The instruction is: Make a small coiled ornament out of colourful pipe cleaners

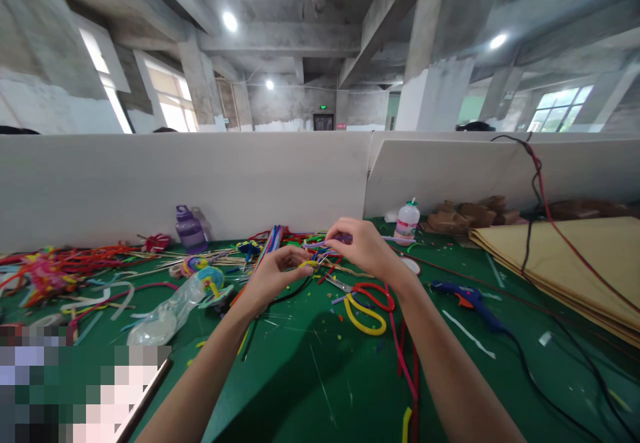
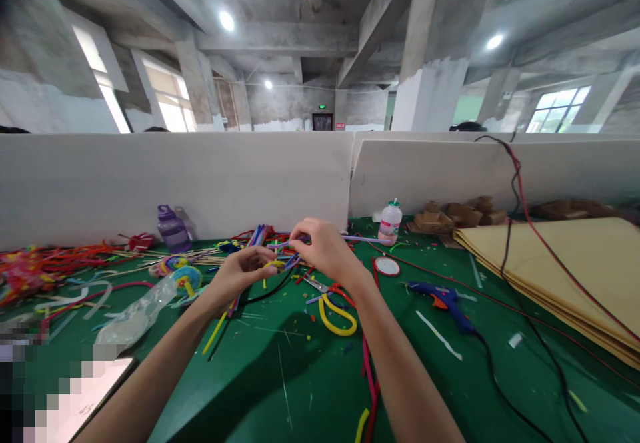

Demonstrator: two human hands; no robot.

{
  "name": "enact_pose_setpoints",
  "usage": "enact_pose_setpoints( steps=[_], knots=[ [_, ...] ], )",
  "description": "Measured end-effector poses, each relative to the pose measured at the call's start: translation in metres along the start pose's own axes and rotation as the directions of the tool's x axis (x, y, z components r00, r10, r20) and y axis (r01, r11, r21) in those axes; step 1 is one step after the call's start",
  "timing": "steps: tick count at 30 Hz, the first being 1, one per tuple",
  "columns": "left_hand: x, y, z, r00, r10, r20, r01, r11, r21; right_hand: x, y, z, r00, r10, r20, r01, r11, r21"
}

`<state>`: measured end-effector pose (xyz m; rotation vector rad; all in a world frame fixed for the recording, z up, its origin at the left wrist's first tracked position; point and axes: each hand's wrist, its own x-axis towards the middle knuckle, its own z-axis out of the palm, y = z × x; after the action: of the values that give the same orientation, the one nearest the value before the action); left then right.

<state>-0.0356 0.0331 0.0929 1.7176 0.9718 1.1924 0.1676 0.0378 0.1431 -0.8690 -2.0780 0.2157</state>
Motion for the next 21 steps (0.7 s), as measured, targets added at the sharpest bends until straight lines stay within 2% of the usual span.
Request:
enact_pose_setpoints(
  steps=[9, 15, 21],
  knots=[
    [-0.0024, 0.0066, 0.0015, 1.0, 0.003, -0.003, -0.003, 1.0, -0.005, -0.0013, 0.0104, -0.0028, 0.999, 0.012, 0.037, -0.01, 0.997, -0.071],
    [-0.0023, 0.0084, 0.0012, 0.998, -0.017, -0.056, 0.012, 0.996, -0.091, -0.0004, 0.0071, -0.0013, 0.997, -0.046, 0.061, 0.047, 0.999, -0.024],
    [-0.0031, 0.0063, 0.0026, 0.998, -0.021, -0.056, 0.014, 0.992, -0.124, 0.0011, 0.0063, 0.0033, 0.994, -0.095, 0.062, 0.095, 0.995, 0.011]
  ],
)
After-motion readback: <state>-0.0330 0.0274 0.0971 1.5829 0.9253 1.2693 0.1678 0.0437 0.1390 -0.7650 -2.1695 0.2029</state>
